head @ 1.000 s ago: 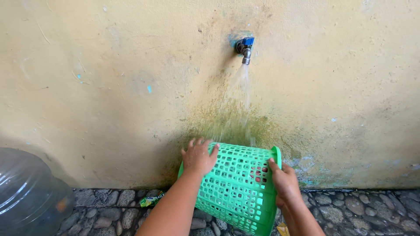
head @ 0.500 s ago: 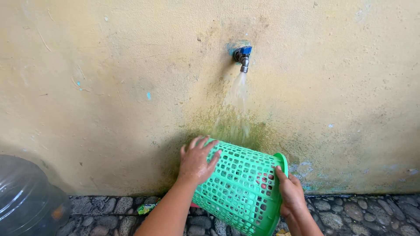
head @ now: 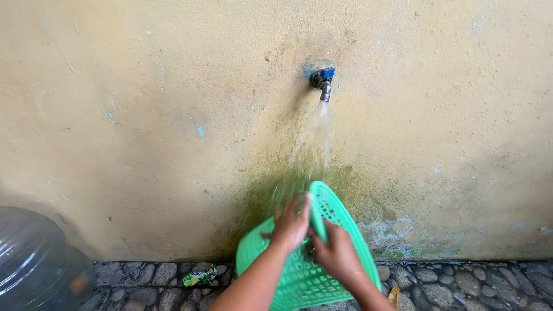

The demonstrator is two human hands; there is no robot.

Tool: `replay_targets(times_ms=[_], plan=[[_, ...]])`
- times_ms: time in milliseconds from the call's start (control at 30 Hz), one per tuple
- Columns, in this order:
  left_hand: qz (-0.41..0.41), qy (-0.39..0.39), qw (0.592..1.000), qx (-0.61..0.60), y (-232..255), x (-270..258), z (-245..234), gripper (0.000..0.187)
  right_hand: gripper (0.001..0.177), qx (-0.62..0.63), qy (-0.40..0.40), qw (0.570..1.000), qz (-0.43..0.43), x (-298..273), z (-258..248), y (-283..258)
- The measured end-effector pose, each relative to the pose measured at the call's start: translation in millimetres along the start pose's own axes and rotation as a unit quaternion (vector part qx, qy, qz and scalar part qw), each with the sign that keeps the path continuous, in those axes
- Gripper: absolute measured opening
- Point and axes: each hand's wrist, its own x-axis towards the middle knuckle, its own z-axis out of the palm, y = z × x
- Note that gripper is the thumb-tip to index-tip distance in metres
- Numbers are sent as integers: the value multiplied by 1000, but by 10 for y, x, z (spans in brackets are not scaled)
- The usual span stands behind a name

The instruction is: Cleaning a green plastic basket with a brush and water from a tap.

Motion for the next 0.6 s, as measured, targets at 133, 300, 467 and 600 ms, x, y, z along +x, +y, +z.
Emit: replay_targets(times_ms=[133,300,467,600], plan=[[-182,-128,945,-238,-131,229,-255,88,24,-281,-101,943,-147,-199,78,-377],[-170,-91,927,-322,-2146,1638,497,49,37,-226,-340,899,-156,17,-115,-644],[-104,18,940,-326,-1594,861,210,47,37,78,-119,990,-5,1046,-199,-800],[-52,70,963,-254,-1707,818,134,43,47,193,-52,978,62,1321,-142,-1065]])
